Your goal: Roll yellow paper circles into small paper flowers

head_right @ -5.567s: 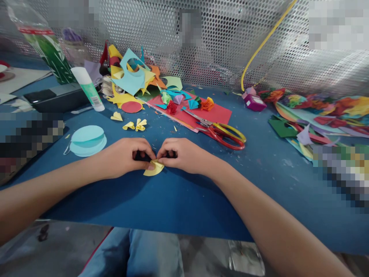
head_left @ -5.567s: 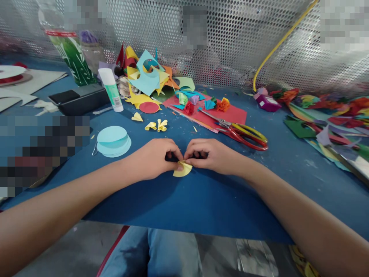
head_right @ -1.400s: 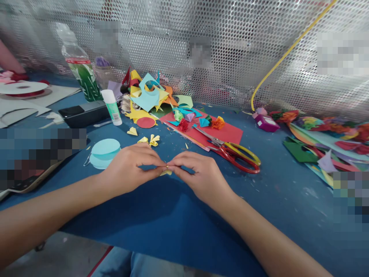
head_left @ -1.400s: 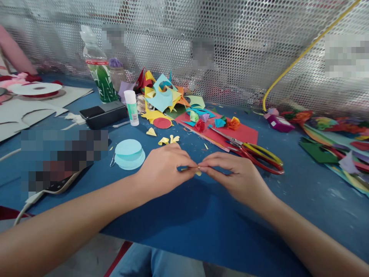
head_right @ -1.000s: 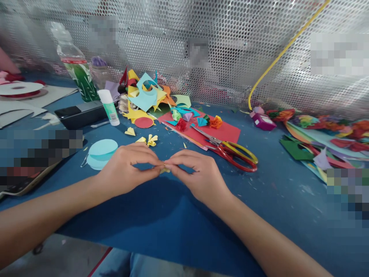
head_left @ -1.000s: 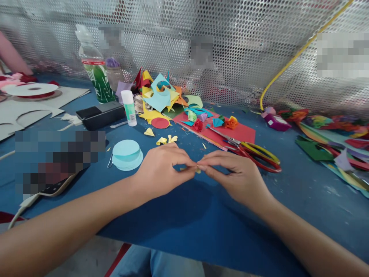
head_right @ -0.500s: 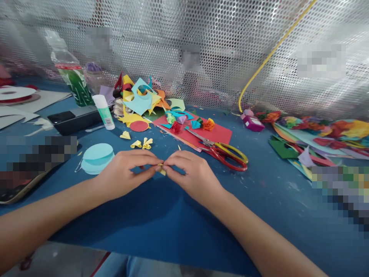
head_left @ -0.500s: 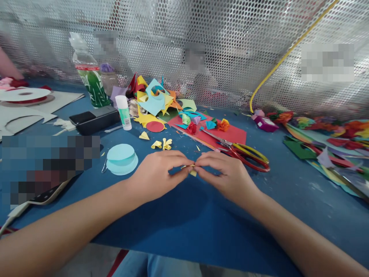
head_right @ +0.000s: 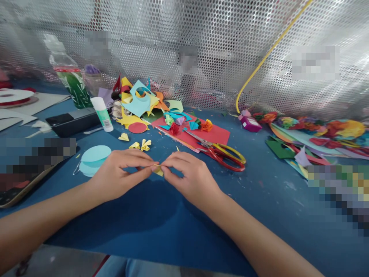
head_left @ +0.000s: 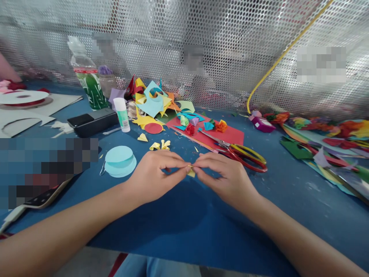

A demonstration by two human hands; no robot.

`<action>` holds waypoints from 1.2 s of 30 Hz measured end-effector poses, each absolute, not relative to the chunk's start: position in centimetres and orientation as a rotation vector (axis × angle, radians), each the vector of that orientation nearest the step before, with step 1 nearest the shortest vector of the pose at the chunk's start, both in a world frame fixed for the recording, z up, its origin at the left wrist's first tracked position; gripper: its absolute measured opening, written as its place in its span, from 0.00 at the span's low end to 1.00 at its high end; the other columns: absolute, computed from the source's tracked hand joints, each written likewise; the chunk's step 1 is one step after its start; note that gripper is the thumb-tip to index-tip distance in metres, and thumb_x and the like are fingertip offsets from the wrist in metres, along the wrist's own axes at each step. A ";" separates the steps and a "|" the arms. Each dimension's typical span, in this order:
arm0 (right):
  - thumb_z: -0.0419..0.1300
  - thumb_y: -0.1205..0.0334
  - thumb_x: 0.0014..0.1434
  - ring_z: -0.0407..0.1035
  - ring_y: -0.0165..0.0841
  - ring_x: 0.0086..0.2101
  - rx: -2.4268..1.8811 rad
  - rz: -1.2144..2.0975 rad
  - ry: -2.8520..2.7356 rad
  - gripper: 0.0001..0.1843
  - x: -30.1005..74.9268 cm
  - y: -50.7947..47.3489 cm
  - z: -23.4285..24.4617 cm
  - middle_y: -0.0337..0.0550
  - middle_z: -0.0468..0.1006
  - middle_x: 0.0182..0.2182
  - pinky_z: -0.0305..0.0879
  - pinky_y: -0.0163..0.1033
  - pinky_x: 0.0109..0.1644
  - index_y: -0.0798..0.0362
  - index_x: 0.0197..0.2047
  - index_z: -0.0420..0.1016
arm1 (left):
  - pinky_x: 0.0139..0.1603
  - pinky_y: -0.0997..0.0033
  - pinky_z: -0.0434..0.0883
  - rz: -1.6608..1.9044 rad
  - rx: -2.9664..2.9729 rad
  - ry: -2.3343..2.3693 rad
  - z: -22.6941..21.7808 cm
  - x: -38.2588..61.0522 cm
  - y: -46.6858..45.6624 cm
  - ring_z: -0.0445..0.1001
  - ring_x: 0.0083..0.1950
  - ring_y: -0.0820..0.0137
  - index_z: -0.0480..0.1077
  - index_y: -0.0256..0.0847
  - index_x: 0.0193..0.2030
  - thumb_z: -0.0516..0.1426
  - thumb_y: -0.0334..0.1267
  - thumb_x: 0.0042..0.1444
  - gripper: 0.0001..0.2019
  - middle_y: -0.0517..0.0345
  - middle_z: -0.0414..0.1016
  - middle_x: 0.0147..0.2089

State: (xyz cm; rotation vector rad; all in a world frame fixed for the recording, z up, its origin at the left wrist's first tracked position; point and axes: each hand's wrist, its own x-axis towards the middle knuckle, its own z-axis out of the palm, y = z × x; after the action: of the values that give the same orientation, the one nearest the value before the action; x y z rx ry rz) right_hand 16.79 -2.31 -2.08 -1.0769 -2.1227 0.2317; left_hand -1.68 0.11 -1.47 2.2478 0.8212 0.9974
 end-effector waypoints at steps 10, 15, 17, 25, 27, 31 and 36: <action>0.54 0.67 0.57 0.68 0.30 0.33 -1.074 0.249 -2.176 0.06 17.0 -2.4 -2.0 0.40 0.74 0.30 0.65 0.36 0.38 0.51 0.32 0.71 | 0.26 0.80 0.66 0.911 2.124 0.851 -1.6 -1.6 0.4 0.72 0.28 0.75 0.76 0.41 0.32 0.57 0.34 0.50 0.05 0.60 0.77 0.30; 0.53 0.66 0.58 0.67 0.29 0.34 -1.070 0.265 -2.214 0.06 16.9 -2.5 -2.1 0.40 0.73 0.31 0.64 0.34 0.39 0.52 0.33 0.71 | 0.26 0.81 0.66 0.889 2.139 0.893 -1.6 -1.7 0.5 0.72 0.29 0.75 0.75 0.41 0.29 0.57 0.34 0.50 0.05 0.61 0.77 0.29; 0.53 0.66 0.58 0.67 0.29 0.34 -1.060 0.264 -2.239 0.06 16.9 -2.5 -2.2 0.40 0.73 0.31 0.63 0.34 0.40 0.52 0.33 0.70 | 0.26 0.82 0.66 0.868 2.135 0.900 -1.6 -1.8 0.4 0.72 0.29 0.75 0.75 0.40 0.29 0.58 0.35 0.49 0.04 0.61 0.76 0.28; 0.53 0.67 0.58 0.66 0.29 0.35 -1.000 0.265 -2.299 0.06 16.6 -2.8 -2.3 0.40 0.73 0.32 0.62 0.34 0.40 0.53 0.33 0.70 | 0.24 0.83 0.64 0.762 2.089 0.931 -1.3 -1.9 0.2 0.70 0.26 0.77 0.72 0.39 0.25 0.59 0.34 0.46 0.02 0.65 0.74 0.25; 0.53 0.67 0.58 0.66 0.28 0.35 -1.002 0.305 -2.292 0.05 16.5 -2.8 -2.4 0.39 0.73 0.32 0.62 0.33 0.40 0.52 0.33 0.70 | 0.24 0.83 0.63 0.766 2.092 0.941 -1.4 -1.9 0.2 0.69 0.25 0.78 0.71 0.39 0.25 0.59 0.34 0.46 0.02 0.66 0.72 0.24; 0.55 0.68 0.56 0.66 0.28 0.33 -1.066 0.356 -2.164 0.03 16.2 -2.9 -2.2 0.39 0.71 0.31 0.62 0.33 0.39 0.53 0.33 0.68 | 0.25 0.82 0.64 0.831 2.088 0.964 -1.5 -1.7 0.1 0.68 0.25 0.78 0.69 0.40 0.26 0.59 0.36 0.47 0.04 0.66 0.71 0.24; 0.53 0.71 0.55 0.65 0.28 0.31 -1.083 0.351 -2.117 0.04 16.1 -3.1 -1.9 0.39 0.69 0.29 0.61 0.34 0.37 0.53 0.30 0.67 | 0.27 0.82 0.66 0.928 2.111 0.908 -1.4 -1.7 0.1 0.70 0.30 0.77 0.68 0.40 0.29 0.58 0.37 0.49 0.04 0.65 0.72 0.28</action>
State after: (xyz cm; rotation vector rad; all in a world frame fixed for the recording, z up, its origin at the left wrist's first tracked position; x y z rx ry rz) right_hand 16.11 -3.08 -1.92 -1.0833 -2.1172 0.3506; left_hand -1.71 0.10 -1.42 2.1106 0.9078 0.9278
